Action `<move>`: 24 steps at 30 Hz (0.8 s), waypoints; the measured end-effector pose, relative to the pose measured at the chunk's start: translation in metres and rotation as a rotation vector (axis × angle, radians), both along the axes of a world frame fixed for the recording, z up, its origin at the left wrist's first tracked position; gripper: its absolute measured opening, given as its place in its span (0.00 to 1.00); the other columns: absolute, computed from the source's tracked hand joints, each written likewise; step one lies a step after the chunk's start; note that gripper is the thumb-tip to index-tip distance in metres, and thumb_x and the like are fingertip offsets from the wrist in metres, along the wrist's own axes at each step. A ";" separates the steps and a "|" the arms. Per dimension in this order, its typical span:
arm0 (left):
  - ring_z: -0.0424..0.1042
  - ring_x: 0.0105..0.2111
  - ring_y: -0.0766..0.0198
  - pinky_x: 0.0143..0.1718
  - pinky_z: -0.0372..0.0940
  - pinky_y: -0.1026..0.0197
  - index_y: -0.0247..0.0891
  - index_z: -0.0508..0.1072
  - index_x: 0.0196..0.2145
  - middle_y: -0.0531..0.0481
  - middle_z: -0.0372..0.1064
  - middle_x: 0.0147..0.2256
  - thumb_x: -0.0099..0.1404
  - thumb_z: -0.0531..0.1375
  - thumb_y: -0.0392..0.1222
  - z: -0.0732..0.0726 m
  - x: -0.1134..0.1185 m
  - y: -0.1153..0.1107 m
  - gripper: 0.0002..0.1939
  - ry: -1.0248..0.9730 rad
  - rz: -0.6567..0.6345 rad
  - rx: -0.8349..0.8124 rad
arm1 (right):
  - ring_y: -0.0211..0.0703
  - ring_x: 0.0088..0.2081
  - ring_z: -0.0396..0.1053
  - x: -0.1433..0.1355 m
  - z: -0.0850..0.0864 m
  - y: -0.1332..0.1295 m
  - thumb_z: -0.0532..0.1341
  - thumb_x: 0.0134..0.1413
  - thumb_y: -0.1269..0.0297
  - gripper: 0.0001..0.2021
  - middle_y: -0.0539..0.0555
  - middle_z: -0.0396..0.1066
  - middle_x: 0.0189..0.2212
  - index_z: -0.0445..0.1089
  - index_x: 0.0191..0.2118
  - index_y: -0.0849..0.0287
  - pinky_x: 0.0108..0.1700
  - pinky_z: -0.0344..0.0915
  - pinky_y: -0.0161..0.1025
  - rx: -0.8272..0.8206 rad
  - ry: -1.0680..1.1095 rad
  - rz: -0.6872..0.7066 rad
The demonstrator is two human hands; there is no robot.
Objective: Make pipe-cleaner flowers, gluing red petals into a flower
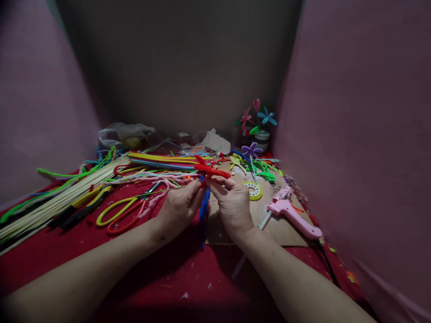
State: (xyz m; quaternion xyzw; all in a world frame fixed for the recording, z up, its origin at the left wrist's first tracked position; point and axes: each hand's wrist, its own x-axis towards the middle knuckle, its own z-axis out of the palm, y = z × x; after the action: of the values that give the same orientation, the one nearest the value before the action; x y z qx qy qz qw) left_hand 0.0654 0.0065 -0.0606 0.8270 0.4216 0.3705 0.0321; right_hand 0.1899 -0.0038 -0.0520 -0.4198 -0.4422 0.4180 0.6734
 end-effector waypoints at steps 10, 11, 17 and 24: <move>0.57 0.19 0.69 0.24 0.51 0.66 0.38 0.65 0.26 0.54 0.60 0.20 0.62 0.49 0.38 0.007 0.000 0.000 0.09 -0.058 -0.007 -0.066 | 0.33 0.20 0.57 0.000 -0.001 -0.001 0.65 0.39 0.66 0.04 0.47 0.67 0.20 0.73 0.26 0.60 0.23 0.54 0.33 0.005 -0.013 -0.016; 0.56 0.19 0.69 0.24 0.50 0.66 0.38 0.64 0.26 0.54 0.59 0.20 0.62 0.49 0.38 0.008 0.000 0.000 0.09 -0.085 -0.009 -0.085 | 0.32 0.20 0.56 0.000 -0.001 0.000 0.65 0.39 0.66 0.05 0.47 0.67 0.20 0.73 0.26 0.60 0.23 0.53 0.33 0.003 0.001 -0.021; 0.54 0.19 0.71 0.22 0.50 0.67 0.37 0.65 0.24 0.56 0.57 0.18 0.62 0.52 0.40 0.008 0.001 -0.001 0.10 -0.300 -0.092 -0.260 | 0.31 0.20 0.56 0.003 -0.002 0.001 0.65 0.40 0.63 0.06 0.47 0.65 0.19 0.71 0.23 0.61 0.22 0.52 0.32 0.035 -0.014 -0.018; 0.47 0.14 0.73 0.15 0.44 0.68 0.38 0.57 0.19 0.59 0.49 0.14 0.61 0.51 0.41 0.017 0.006 -0.005 0.14 -0.630 -0.282 -0.749 | 0.30 0.18 0.54 -0.003 -0.003 0.002 0.65 0.40 0.64 0.07 0.47 0.64 0.20 0.70 0.27 0.60 0.20 0.49 0.32 -0.029 0.219 0.102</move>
State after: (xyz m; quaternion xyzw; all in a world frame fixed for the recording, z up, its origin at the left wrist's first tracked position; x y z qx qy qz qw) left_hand 0.0717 0.0020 -0.0433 0.6556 0.3797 0.4174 0.5017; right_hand 0.1865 -0.0018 -0.0555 -0.3583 -0.3806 0.5018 0.6892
